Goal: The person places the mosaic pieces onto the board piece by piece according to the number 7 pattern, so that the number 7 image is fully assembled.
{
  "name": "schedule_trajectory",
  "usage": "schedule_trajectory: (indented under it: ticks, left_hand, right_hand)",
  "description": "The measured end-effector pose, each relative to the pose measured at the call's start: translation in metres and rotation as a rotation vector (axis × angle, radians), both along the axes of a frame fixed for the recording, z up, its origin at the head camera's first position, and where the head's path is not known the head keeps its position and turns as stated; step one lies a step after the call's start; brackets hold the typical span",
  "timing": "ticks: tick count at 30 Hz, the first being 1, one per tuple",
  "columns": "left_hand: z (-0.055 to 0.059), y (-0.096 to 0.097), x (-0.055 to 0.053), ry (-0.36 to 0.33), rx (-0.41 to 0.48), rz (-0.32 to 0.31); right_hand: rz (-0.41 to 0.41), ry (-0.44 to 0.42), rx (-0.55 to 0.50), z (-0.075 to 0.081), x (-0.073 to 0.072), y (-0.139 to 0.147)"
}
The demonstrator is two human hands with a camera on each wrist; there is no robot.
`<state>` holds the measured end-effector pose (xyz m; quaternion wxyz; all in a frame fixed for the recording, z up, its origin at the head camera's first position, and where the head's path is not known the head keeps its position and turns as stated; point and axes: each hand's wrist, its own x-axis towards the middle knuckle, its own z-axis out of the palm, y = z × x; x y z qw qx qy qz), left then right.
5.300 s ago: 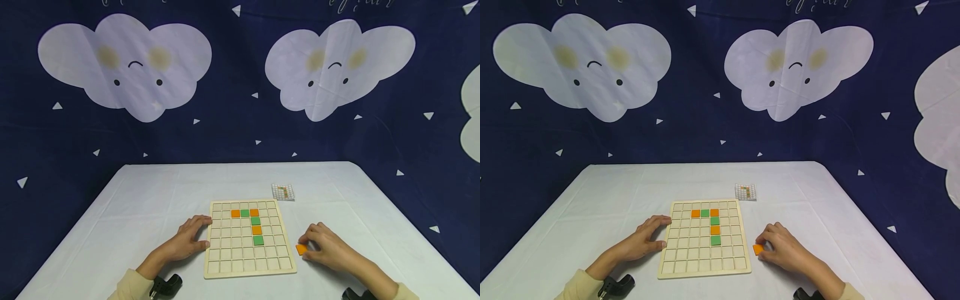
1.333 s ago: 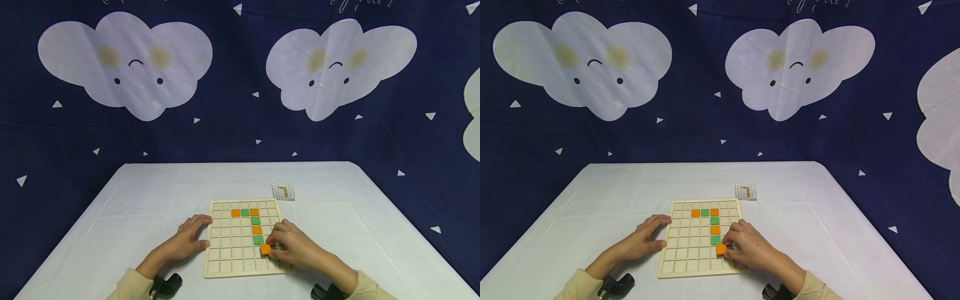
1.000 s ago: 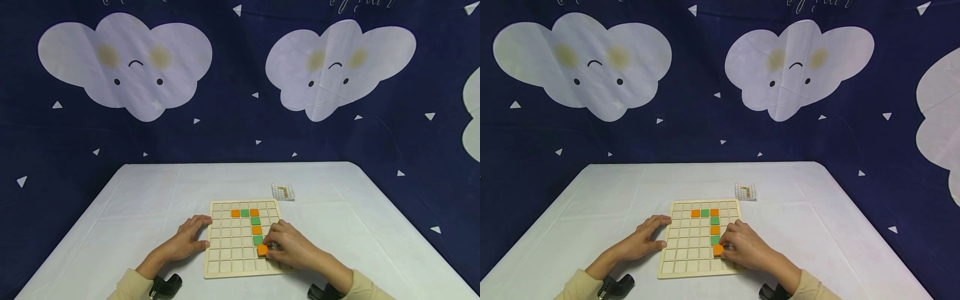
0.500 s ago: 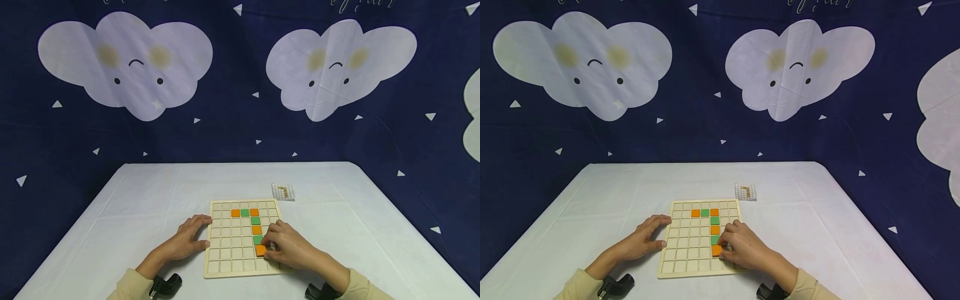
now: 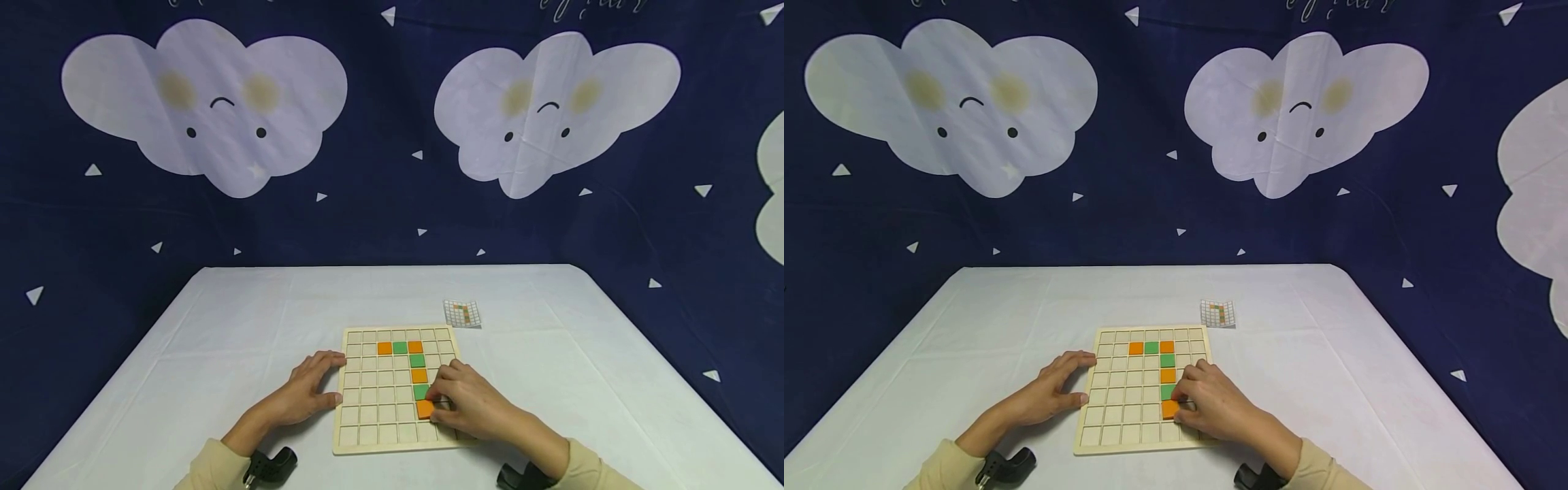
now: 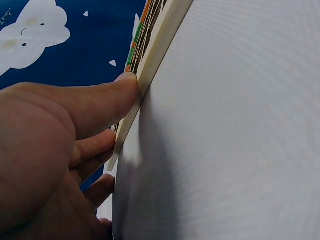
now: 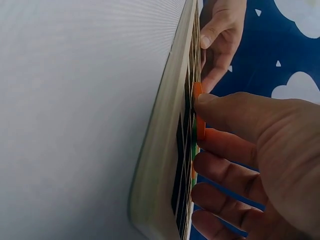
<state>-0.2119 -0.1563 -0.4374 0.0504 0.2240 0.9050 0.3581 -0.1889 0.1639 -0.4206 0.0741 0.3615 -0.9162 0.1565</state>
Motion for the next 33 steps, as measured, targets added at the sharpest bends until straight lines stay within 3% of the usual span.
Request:
schedule_trajectory:
  ticks: [21, 33]
  left_hand:
    - [-0.0018, 0.0001, -0.0008, 0.001, 0.005, 0.004]
    - [-0.0007, 0.0013, -0.0010, -0.003, -0.006, 0.007]
  right_hand:
    - [0.002, -0.010, -0.005, -0.0011, -0.0003, 0.0000]
    - [-0.017, -0.052, -0.059, -0.0006, -0.0002, 0.0039]
